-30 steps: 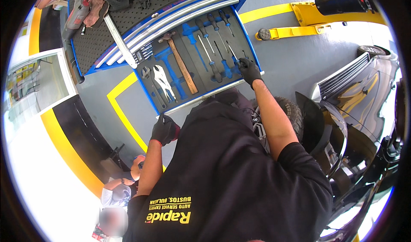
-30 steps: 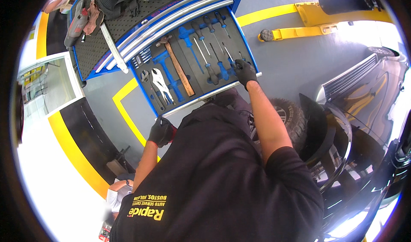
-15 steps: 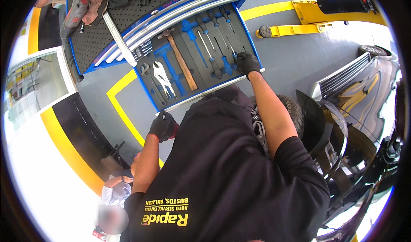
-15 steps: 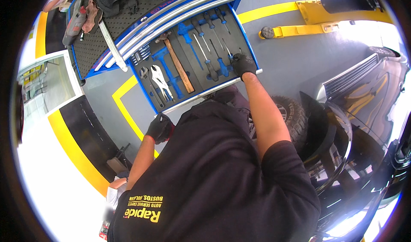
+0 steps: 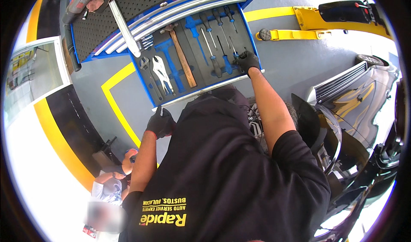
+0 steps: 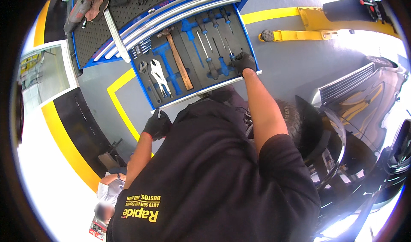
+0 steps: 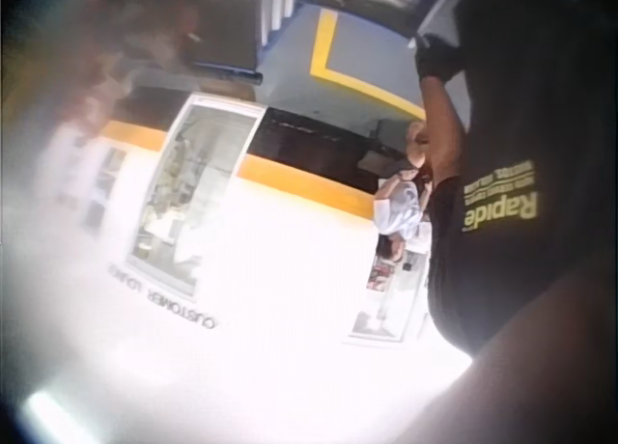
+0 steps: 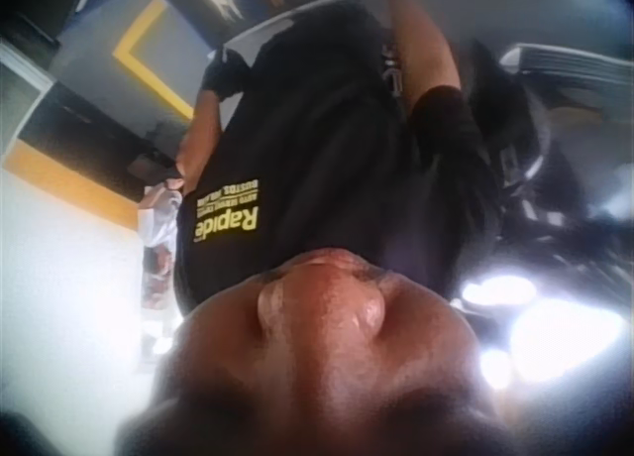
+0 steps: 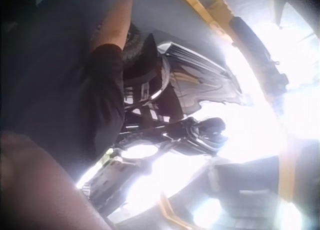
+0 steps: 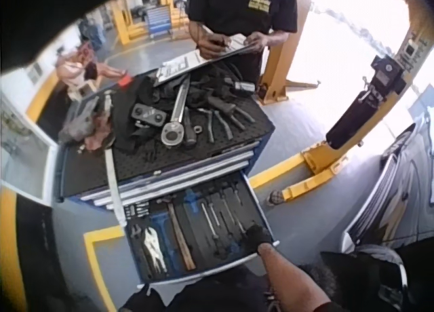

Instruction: The person opens a tool chest drawer and wipes various tools with a red cloth. They pick up and place down wrenches, sockets, and other hand tools, arranging them within the drawer.

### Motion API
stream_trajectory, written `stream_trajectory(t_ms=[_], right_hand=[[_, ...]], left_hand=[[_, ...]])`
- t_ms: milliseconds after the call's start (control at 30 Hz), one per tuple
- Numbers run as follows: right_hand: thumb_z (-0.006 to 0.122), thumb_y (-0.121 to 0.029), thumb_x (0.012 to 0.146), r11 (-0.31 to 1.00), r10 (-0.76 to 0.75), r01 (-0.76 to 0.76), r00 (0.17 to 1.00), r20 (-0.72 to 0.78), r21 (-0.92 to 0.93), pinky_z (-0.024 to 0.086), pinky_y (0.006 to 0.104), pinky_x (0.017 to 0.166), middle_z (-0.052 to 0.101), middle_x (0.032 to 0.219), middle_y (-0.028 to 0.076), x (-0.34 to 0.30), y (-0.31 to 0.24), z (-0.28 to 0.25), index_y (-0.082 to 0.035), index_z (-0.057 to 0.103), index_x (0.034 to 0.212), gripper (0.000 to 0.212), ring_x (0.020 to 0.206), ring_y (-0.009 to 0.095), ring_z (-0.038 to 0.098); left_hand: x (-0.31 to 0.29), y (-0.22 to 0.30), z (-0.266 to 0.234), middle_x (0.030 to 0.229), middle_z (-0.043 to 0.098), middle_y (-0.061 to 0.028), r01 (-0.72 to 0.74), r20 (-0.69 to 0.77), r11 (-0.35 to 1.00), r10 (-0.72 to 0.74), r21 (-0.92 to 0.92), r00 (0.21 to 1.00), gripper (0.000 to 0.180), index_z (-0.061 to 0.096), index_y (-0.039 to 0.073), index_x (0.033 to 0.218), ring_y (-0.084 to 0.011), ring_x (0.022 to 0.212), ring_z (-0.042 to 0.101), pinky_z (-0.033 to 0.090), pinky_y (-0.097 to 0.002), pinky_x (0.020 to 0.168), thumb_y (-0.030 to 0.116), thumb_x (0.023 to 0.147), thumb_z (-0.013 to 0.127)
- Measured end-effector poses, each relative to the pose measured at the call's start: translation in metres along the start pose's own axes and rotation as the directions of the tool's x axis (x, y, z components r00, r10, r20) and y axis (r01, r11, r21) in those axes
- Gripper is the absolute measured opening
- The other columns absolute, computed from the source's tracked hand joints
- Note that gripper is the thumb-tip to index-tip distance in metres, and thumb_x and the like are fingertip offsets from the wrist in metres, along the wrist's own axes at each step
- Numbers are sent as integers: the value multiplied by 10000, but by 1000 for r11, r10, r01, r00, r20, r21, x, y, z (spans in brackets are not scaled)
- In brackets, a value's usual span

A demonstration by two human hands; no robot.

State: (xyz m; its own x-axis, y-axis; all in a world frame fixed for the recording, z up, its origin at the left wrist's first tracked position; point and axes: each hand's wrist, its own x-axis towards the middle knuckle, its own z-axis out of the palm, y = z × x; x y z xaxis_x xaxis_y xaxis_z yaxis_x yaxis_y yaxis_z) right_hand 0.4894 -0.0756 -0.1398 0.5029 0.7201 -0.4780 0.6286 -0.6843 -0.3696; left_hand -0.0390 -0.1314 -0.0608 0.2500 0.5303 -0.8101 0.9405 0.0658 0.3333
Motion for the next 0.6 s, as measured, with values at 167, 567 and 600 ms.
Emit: stream_trajectory(t_ms=[167,567,600], right_hand=[[894,-355,784,999,-42,42,999,30,-13,575,416,857,788,985,143,-5,-3,-4,-82,741,1034,401,934,300,754],[805,-272,865,980,-174,148,962,211,133,560,447,971,769,1155,190,-61,-47,-7,-169,645,1447,612,1101,333,734],[760,-272,886,978,-202,187,961,188,95,552,458,991,752,1210,212,-56,-47,0,-188,664,1442,570,1115,362,727]], left_hand=[[3,-13,12,1136,730,-333,54,-21,995,-56,-83,998,877,208,6,1673,-480,1064,722,549,-550,957,449,1007,568],[5,-17,29,1170,729,-324,96,-33,988,-101,-118,994,937,161,77,1705,-486,1115,714,545,-531,961,402,990,672],[2,-18,24,1170,729,-325,-12,-13,1000,12,15,1000,946,152,79,1707,-485,1112,715,546,-531,960,403,989,675]])
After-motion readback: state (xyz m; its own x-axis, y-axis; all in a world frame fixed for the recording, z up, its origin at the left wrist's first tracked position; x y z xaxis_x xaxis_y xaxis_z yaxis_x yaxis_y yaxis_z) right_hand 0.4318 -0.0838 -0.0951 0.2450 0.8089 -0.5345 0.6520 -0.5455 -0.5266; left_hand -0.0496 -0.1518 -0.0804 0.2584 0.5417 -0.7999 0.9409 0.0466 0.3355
